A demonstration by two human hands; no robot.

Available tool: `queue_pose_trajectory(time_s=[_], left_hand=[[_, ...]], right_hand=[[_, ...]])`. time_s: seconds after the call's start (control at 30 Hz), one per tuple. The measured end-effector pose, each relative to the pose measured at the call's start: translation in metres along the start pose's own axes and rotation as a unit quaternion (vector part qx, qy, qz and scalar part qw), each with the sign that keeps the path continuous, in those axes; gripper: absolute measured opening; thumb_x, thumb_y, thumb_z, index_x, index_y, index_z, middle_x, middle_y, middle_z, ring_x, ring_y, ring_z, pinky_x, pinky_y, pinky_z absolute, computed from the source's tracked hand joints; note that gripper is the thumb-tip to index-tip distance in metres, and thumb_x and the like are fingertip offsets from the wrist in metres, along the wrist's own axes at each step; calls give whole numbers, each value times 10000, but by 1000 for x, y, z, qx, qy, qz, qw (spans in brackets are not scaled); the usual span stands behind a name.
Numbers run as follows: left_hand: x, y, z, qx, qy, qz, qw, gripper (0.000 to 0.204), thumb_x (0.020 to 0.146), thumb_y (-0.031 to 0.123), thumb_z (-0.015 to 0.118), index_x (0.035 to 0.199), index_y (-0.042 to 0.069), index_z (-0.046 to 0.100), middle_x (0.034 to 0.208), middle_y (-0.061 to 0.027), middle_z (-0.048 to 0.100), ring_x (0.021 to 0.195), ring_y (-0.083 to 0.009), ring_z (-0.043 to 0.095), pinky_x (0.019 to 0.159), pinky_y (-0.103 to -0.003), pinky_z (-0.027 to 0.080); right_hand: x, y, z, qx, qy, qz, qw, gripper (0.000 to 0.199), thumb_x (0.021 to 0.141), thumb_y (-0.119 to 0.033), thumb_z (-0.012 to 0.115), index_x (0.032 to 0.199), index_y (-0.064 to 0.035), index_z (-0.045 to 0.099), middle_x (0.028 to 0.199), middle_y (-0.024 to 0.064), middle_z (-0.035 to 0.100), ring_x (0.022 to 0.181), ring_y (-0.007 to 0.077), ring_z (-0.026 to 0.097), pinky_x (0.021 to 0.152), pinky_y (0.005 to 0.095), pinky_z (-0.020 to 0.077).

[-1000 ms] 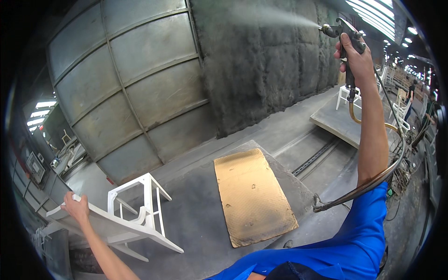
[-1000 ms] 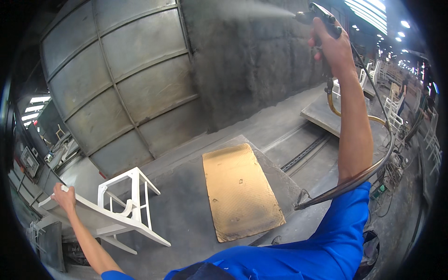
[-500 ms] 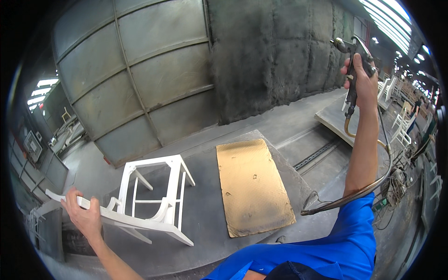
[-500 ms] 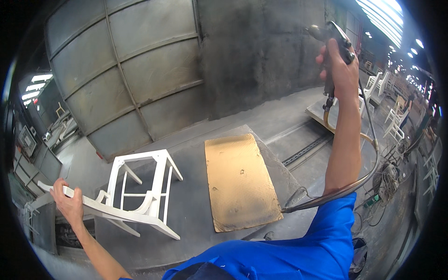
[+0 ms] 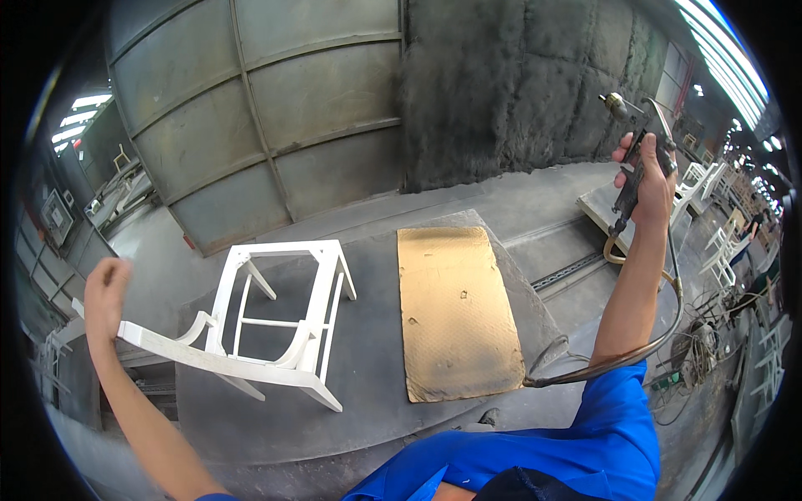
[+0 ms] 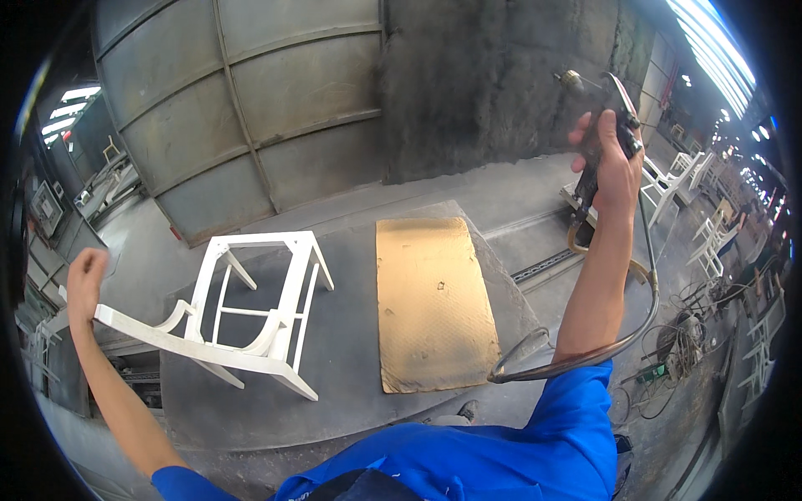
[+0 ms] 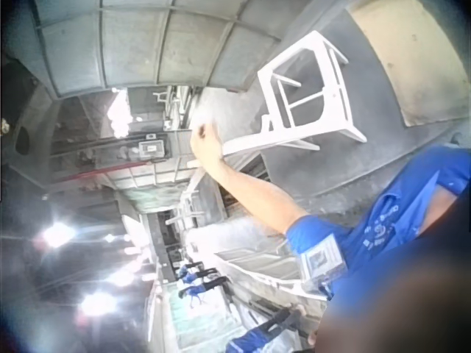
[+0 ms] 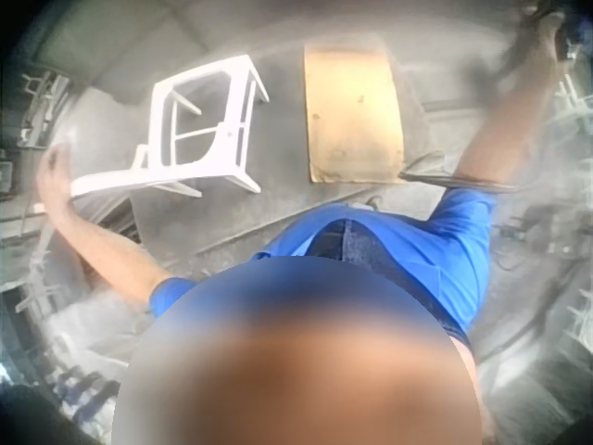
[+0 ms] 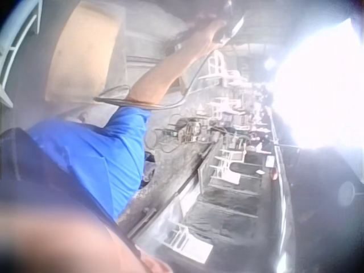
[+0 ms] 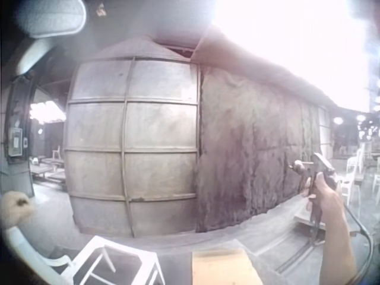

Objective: The person spray paints white chairs using a spray gun. They rotate and reposition each chair to cover all sides, then place the finished chair aside and pick up the next one.

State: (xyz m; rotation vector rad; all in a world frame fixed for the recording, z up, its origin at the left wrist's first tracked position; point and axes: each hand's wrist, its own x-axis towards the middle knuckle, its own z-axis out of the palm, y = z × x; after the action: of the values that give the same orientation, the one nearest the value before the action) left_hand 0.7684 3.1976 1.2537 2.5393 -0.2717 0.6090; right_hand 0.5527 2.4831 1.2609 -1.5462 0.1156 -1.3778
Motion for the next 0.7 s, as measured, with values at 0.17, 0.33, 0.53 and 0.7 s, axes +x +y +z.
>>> queue_pose_trajectory(time_s=[0.17, 0.33, 0.53, 0.7], left_hand=[[0, 2, 14, -71, -41, 28, 996, 345, 989, 333, 669, 874, 14, 605, 755, 30, 516, 724, -84, 451, 663, -272, 367], [0, 11, 9, -79, -45, 7, 996, 299, 959, 288, 705, 879, 14, 615, 753, 25, 521, 725, -77, 456, 665, -270, 368], [-7, 90, -5, 139, 118, 214, 960, 266, 868, 174, 755, 1007, -40, 679, 930, -108, 692, 911, -221, 669, 857, -346, 512], [8, 241, -41, -49, 119, 451, 884, 255, 937, 100, 700, 1172, 1, 690, 1140, -105, 712, 1084, -249, 679, 1003, -337, 499]], right_hand=[[-10, -2, 4, -25, 6, -11, 1000, 352, 1031, -355, 659, 1167, -34, 613, 917, 81, 689, 762, 163, 684, 441, 259, 492], [-12, -13, 7, -17, -18, -16, 1000, 364, 1027, -359, 665, 1191, -41, 602, 926, 79, 686, 760, 155, 687, 443, 254, 493], [-18, -36, 23, -23, -17, -1, 1000, 385, 1023, -340, 675, 1266, -52, 594, 930, 71, 684, 744, 145, 687, 454, 247, 503], [-25, -61, 48, -5, -35, -27, 999, 308, 1038, -333, 650, 1137, -49, 585, 924, 69, 682, 748, 130, 684, 436, 233, 509]])
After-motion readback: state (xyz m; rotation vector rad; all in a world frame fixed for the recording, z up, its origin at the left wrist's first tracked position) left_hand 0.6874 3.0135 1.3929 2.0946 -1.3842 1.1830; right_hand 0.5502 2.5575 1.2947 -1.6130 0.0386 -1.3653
